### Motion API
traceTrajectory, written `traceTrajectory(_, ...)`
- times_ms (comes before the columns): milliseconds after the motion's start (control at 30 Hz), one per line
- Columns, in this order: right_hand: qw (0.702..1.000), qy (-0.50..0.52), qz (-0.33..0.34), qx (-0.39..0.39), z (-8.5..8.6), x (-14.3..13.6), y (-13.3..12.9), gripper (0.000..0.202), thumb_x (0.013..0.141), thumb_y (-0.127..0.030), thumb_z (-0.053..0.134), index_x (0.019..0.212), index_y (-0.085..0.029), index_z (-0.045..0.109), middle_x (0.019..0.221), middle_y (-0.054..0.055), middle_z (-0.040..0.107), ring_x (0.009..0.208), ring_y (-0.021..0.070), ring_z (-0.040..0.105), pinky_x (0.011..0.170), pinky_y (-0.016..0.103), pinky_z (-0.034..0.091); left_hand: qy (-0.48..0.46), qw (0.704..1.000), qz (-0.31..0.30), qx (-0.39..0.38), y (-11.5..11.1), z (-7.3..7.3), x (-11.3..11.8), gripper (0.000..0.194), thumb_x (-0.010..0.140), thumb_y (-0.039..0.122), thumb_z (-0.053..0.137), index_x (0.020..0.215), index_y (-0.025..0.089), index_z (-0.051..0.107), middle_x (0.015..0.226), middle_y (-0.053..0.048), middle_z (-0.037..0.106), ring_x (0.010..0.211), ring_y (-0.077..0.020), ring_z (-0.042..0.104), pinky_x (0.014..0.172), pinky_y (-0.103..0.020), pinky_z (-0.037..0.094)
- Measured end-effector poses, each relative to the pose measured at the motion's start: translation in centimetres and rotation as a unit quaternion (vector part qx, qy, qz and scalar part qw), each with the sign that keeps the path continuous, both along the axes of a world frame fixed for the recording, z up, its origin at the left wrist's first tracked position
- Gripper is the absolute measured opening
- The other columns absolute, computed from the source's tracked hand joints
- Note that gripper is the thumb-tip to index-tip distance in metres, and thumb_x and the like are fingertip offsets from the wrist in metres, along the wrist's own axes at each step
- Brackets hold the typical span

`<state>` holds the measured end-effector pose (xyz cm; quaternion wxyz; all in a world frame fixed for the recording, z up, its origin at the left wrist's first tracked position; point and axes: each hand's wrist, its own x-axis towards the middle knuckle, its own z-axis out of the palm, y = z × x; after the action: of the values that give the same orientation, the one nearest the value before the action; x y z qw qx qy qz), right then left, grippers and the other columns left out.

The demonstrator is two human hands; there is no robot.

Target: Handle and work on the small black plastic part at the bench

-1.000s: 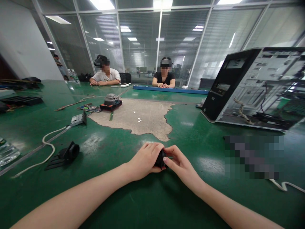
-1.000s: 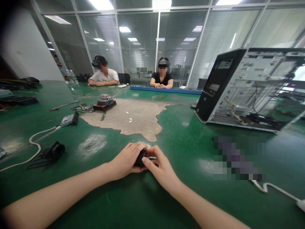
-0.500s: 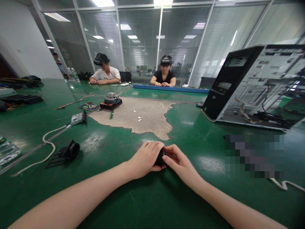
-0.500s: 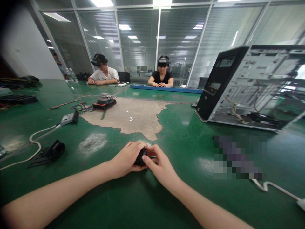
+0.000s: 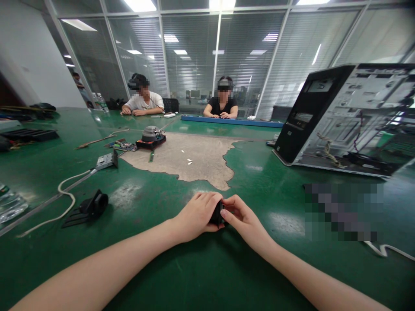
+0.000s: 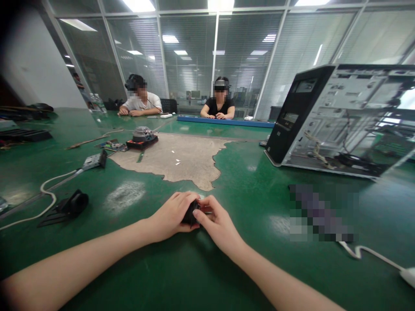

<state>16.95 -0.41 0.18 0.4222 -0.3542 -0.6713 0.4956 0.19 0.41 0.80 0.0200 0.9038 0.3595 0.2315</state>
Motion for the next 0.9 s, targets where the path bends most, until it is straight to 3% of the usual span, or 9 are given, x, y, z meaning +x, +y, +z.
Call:
traceTrajectory(200, 1.0, -0.008, -0.005, -0.01, -0.1, 0.02, -0.17, 0.017, 0.08, -0.027, 0.052, 0.096, -0.022, 0.047, 0.095, 0.003, 0.054, 0.091, 0.0166, 0.055, 0.077, 0.032, 0.047, -0.007, 1.0, -0.001, -0.004, 0.02, 0.08, 0.08, 0.059, 0.067, 0.026, 0.065, 0.113, 0.018, 0.03, 0.111, -0.009, 0.049, 0.1, -0.0248, 0.048, 0.085, -0.038, 0.037)
traceTrajectory(567, 1.0, 0.01, -0.011, 0.023, -0.08, 0.14, -0.33, 0.011, 0.08, -0.027, 0.051, 0.09, -0.022, 0.049, 0.088, 0.0, 0.051, 0.086, 0.0147, 0.054, 0.068, 0.026, 0.05, -0.013, 1.0, -0.001, -0.001, -0.02, 0.02, 0.05, 0.059, 0.068, 0.028, 0.064, 0.114, 0.018, 0.029, 0.11, -0.008, 0.05, 0.101, -0.0242, 0.048, 0.084, -0.038, 0.037)
traceTrajectory(767, 1.0, -0.014, -0.011, 0.003, -0.08, -0.04, -0.5, 0.018, 0.081, -0.025, 0.049, 0.099, -0.022, 0.046, 0.097, 0.004, 0.053, 0.088, 0.0158, 0.056, 0.072, 0.03, 0.051, -0.017, 1.0, -0.002, -0.001, 0.02, -0.07, 0.11, 0.058, 0.068, 0.027, 0.064, 0.114, 0.019, 0.03, 0.109, -0.008, 0.05, 0.1, -0.0242, 0.048, 0.083, -0.038, 0.038)
traceTrajectory(900, 0.997, -0.042, -0.013, 0.058, 0.21, 0.01, -0.82, 0.019, 0.079, -0.021, 0.052, 0.097, -0.022, 0.048, 0.096, 0.003, 0.052, 0.091, 0.0165, 0.054, 0.074, 0.03, 0.05, -0.011, 1.0, -0.004, -0.004, -0.06, 0.07, 0.06, 0.059, 0.067, 0.023, 0.064, 0.114, 0.019, 0.029, 0.111, -0.008, 0.049, 0.101, -0.0249, 0.048, 0.084, -0.038, 0.038)
